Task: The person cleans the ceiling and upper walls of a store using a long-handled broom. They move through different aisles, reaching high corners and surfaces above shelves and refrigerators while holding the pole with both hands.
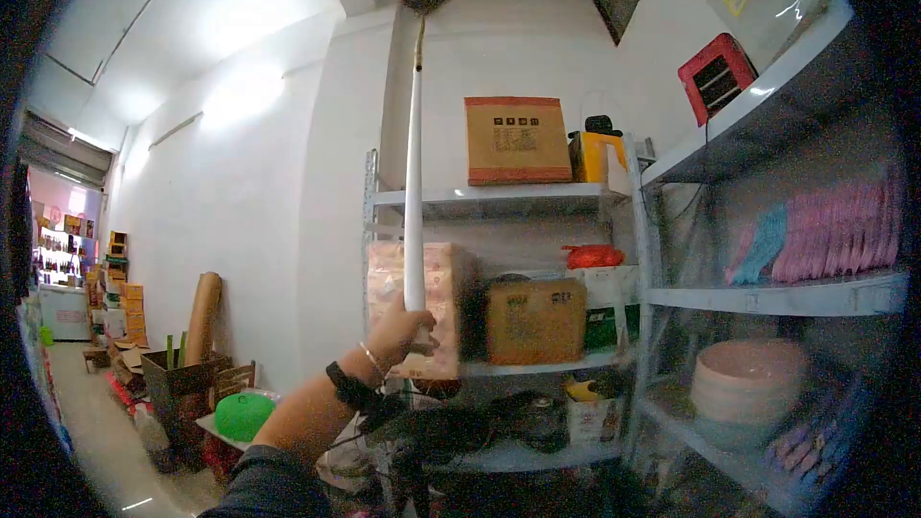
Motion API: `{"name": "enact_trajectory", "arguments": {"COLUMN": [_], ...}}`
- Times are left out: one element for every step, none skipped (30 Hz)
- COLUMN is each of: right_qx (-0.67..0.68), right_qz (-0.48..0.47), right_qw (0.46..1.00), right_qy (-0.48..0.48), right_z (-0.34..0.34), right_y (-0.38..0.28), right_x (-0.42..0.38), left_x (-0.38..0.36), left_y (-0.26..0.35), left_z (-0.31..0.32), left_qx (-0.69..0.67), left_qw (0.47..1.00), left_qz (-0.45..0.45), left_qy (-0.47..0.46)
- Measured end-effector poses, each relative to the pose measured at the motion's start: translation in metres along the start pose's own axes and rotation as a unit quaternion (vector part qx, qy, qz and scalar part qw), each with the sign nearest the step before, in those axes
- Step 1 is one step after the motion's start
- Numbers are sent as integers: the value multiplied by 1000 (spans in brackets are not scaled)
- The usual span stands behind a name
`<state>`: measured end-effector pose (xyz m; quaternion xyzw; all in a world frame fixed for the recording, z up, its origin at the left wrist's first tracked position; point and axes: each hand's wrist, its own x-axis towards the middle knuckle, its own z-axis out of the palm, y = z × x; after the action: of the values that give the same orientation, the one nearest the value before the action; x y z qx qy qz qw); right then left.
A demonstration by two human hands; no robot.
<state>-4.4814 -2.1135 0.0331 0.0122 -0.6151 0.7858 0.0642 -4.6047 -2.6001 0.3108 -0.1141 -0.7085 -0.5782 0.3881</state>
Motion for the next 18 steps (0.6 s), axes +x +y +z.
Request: {"name": "enact_trajectory", "arguments": {"right_qx": [-2, -4, -42, -77, -111, -101, -92, -84, -112, -141, -211, -282, -352, -352, -350, -341, -331, -350], "right_qz": [-5, -11, -42, -73, -105, -97, -87, -74, -38, -3, -15, -28, -42, -79, -116, -164, -211, -261], "right_qw": [1000, 1000, 996, 988, 975, 962, 944, 921, 909, 894, 872, 845, 813, 811, 809, 792, 772, 775], "right_qy": [-10, -20, -69, -116, -161, -233, -304, -374, -401, -426, -441, -453, -462, -460, -457, -479, -500, -457], "right_z": [0, 0, 0, 0, 8, 21, 40, 59, 77, 94, 110, 126, 142, 160, 182, 206, 233, 264], "right_y": [2, 5, 11, 19, 22, 16, -3, -24, -47, -69, -85, -99, -115, -132, -147, -164, -179, -195], "right_x": [9, 19, 33, 51, 63, 71, 75, 78, 77, 79, 88, 99, 107, 107, 106, 110, 114, 110], "left_x": [-16, -27, -29, -27, -24, -19, -13, -7, 8, 22, 33, 37, 26, 31, 34, 33, 31, 29], "left_y": [8, 12, 10, 8, 7, 10, 14, 15, 10, 14, 17, 31, 59, 58, 56, 55, 53, 49], "left_z": [-2, -5, -9, -13, -16, -19, -21, -25, -34, -43, -51, -54, -46, -52, -58, -63, -69, -76], "left_qx": [-12, -25, -4, 17, 39, 49, 58, 66, 103, 140, 129, 118, 58, 61, 65, 70, 76, 72], "left_qw": [1000, 998, 998, 996, 994, 994, 994, 993, 993, 990, 991, 993, 995, 996, 996, 995, 994, 994], "left_qz": [-25, -49, -66, -80, -95, -83, -73, -66, -32, 2, -8, -19, -74, -65, -68, -72, -77, -83], "left_qy": [-7, -14, 6, 24, 40, 49, 59, 70, 51, 33, 28, 23, 30, 3, 8, 11, 14, 16]}}
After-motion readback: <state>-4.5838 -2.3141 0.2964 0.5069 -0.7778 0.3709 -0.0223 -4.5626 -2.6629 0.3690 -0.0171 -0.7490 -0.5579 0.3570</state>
